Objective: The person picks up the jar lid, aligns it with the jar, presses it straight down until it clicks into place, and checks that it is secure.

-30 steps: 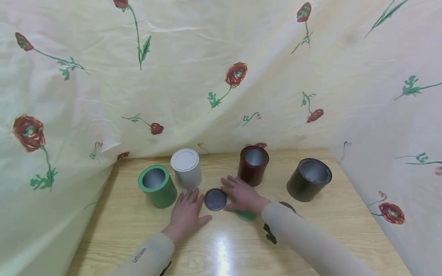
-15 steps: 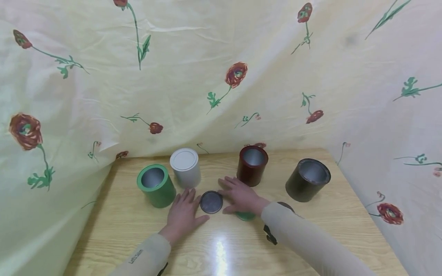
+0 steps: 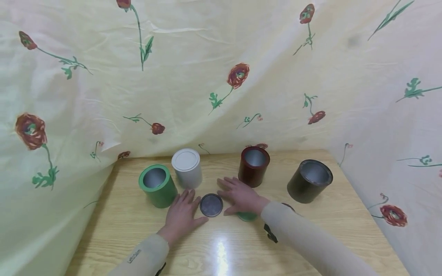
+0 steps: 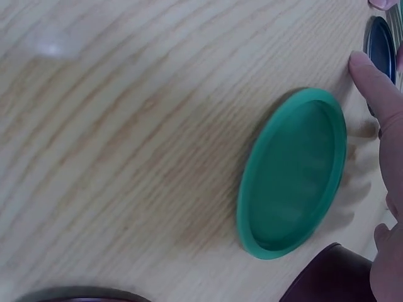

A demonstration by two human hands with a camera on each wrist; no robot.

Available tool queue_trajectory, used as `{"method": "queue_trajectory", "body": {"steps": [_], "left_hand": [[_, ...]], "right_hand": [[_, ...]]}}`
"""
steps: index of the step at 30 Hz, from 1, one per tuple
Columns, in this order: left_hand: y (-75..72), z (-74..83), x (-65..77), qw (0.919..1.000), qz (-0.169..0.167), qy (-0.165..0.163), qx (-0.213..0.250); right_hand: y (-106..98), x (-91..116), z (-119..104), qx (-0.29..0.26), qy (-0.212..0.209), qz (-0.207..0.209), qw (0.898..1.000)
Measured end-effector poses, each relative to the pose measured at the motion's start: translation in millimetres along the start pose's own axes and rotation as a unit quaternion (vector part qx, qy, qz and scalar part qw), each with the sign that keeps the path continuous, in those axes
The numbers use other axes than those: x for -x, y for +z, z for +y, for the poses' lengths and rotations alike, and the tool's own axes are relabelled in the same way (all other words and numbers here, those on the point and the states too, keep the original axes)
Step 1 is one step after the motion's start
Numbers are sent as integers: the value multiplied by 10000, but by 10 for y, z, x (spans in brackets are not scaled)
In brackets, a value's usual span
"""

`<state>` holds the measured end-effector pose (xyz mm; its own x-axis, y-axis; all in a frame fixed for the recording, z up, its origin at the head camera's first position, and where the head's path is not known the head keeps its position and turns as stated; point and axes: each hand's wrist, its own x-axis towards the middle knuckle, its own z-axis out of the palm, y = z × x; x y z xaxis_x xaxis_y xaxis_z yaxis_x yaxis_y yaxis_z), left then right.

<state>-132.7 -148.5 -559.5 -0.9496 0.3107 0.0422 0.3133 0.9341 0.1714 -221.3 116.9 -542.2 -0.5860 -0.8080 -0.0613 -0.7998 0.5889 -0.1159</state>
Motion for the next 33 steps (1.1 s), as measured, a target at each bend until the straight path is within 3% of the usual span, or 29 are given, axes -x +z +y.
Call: {"method": "queue_trajectory", "body": {"steps": [6,16,22,33], "left_hand": [[15,11,-12,9999,-31,25,102],[46,0,-35,9996,235,180,-21],[59,-7,-31,9987,390,317,-69],[56,10,-23,9987,364,338,93]], "right_hand": [[-47,-45,-38,-188,-25,-136,9997],[-22,-61,-68,-356,-21,-7,9994],[18,-60,-97,-760,18,170,9970],[48,-33,-127,-1597,172,329,9865]]}}
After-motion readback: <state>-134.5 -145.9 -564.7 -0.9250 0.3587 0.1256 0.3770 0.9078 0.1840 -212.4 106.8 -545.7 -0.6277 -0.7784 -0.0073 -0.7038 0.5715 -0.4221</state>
